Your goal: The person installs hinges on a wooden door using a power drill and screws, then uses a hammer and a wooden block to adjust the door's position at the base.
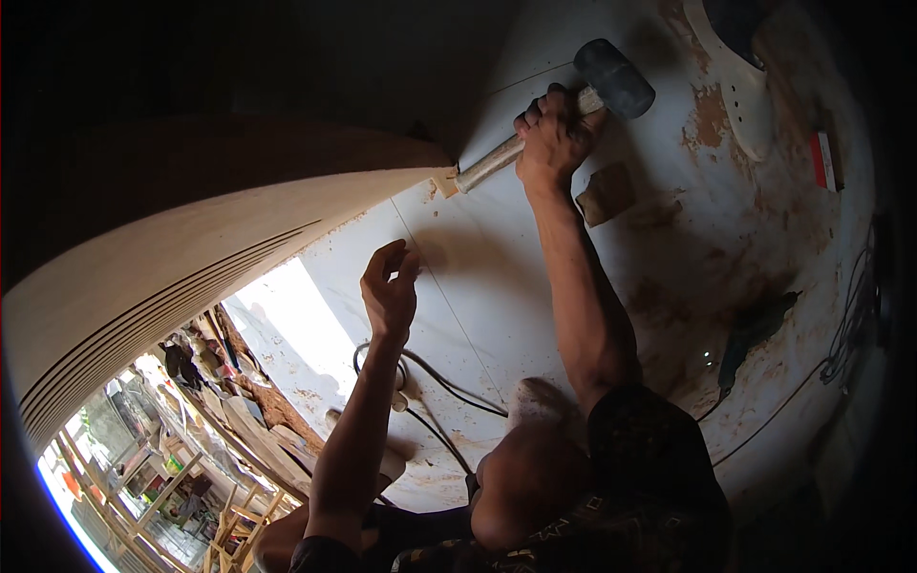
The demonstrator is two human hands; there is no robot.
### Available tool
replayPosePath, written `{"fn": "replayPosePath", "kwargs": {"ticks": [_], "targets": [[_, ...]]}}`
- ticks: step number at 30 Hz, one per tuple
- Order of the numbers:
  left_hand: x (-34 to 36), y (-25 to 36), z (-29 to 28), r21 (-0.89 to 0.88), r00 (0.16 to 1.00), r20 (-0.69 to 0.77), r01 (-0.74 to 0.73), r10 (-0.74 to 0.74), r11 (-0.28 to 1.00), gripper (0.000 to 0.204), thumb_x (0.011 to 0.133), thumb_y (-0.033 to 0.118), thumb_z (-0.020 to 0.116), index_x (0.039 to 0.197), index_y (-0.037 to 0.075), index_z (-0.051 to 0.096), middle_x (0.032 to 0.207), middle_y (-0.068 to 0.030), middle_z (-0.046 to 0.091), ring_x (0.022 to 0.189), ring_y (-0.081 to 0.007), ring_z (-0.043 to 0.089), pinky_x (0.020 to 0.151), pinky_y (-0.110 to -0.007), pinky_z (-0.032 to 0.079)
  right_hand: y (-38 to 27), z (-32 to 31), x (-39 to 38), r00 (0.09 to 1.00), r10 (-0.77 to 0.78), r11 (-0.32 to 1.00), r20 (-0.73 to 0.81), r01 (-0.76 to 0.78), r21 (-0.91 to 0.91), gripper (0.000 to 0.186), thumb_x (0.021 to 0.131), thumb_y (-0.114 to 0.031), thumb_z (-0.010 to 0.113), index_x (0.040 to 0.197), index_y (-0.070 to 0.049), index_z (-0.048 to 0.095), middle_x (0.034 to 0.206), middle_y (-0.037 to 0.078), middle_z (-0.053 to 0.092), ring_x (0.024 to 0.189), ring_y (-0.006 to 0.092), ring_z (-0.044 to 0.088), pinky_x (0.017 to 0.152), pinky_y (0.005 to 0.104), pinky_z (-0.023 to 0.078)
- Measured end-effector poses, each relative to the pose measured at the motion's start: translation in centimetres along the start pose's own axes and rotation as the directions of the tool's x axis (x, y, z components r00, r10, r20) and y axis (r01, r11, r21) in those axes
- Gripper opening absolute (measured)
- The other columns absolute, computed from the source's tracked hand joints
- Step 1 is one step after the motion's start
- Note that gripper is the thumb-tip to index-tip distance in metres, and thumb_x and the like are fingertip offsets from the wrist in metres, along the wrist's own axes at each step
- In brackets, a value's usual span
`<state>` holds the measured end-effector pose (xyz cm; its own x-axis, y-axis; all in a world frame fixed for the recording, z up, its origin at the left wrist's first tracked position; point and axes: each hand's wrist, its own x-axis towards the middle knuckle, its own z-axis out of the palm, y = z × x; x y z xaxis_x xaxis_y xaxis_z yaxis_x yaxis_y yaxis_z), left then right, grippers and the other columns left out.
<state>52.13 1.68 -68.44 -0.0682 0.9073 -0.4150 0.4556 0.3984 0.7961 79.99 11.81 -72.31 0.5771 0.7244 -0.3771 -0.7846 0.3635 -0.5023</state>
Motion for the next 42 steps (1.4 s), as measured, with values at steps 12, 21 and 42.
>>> {"fn": "replayPosePath", "kwargs": {"ticks": [12, 21, 42], "targets": [[-7.2, -1.2, -4.1, -0.069, 0.998, 0.037, -0.038, 0.041, 0.997, 0.036, 0.096, 0.022, 0.070, 0.116, -0.007, 0.067, 0.094, -0.0150, 0.074, 0.089, -0.0179, 0.069, 0.080, -0.033, 0.055, -2.1, 1.8, -12.1, 0.779, -0.163, 0.500, 0.606, 0.595, -0.630, 0.014, 0.090, -0.012, 0.068, 0.100, -0.002, 0.065, 0.093, 0.010, 0.067, 0.079, 0.0250, 0.063, 0.072, 0.0374, 0.051], [-11.9, -11.9, -12.1, -0.054, 0.959, -0.279, 0.042, -0.056, 0.998, 0.030, 0.093, 0.020, 0.072, 0.108, -0.005, 0.071, 0.095, -0.0143, 0.075, 0.085, -0.0206, 0.070, 0.080, -0.035, 0.055, 12.9, 7.1, -25.2, -0.009, 0.578, 0.320, 0.816, 0.923, -0.216, 0.026, 0.071, -0.011, 0.072, 0.093, -0.003, 0.061, 0.082, 0.014, 0.065, 0.082, 0.0323, 0.068, 0.081, 0.0468, 0.052], [-13.0, -15.1, -12.6, 0.100, 0.887, -0.421, -0.160, 0.187, 0.982, 0.009, 0.087, 0.008, 0.072, 0.094, 0.002, 0.070, 0.091, -0.0144, 0.066, 0.081, -0.0305, 0.065, 0.075, -0.039, 0.053, 13.7, 8.0, -18.7, -0.033, 0.551, 0.216, 0.834, 0.971, -0.104, 0.019, 0.079, -0.025, 0.071, 0.073, -0.008, 0.062, 0.064, 0.014, 0.066, 0.055, 0.0319, 0.067, 0.054, 0.0432, 0.056]]}}
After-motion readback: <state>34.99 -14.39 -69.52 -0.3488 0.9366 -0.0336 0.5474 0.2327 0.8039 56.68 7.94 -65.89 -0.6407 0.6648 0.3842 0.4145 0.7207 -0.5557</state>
